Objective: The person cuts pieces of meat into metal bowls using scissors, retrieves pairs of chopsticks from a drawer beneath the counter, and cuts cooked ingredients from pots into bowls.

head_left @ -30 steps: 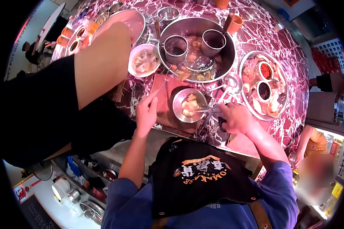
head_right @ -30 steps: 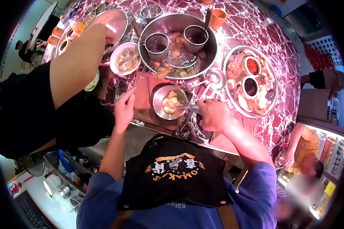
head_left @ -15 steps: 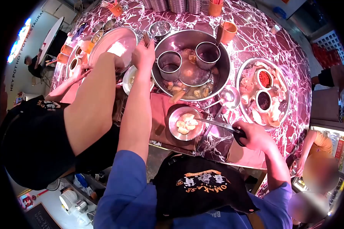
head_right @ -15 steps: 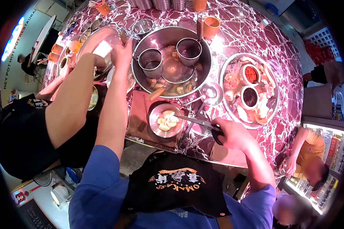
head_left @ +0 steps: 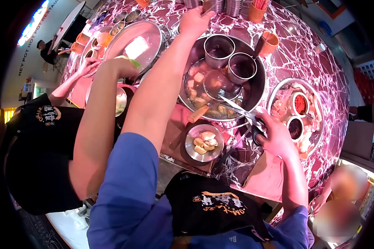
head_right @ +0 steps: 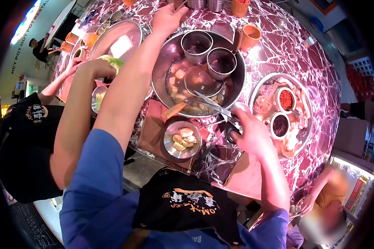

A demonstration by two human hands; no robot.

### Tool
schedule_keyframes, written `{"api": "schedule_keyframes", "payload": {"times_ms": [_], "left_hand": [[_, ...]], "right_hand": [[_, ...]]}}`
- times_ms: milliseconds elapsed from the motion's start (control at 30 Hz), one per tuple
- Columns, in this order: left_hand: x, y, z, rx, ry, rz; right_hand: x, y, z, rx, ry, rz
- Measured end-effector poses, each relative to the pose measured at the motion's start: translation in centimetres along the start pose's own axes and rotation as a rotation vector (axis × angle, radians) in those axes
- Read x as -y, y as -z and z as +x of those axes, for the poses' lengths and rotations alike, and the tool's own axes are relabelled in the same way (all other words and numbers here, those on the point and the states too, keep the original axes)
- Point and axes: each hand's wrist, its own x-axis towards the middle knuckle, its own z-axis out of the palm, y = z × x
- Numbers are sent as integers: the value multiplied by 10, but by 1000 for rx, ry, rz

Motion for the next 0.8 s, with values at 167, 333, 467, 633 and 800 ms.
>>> {"api": "schedule_keyframes", "payload": {"times_ms": [167,333,467,633,800], "left_hand": [[19,-11,-7,88,19,16],[27,-11,-12,103,-53,34],[25,0,-12,153,-33,106],[36,7,-13,217,28,195],[26,17,-21,222,159,152]], "right_hand": [[21,-40,116,36,-21,-359],[61,-83,215,238,-128,-595],[49,-123,244,211,-65,-663],[28,-111,234,223,-36,-550],[9,-73,190,123,78,-312]]}}
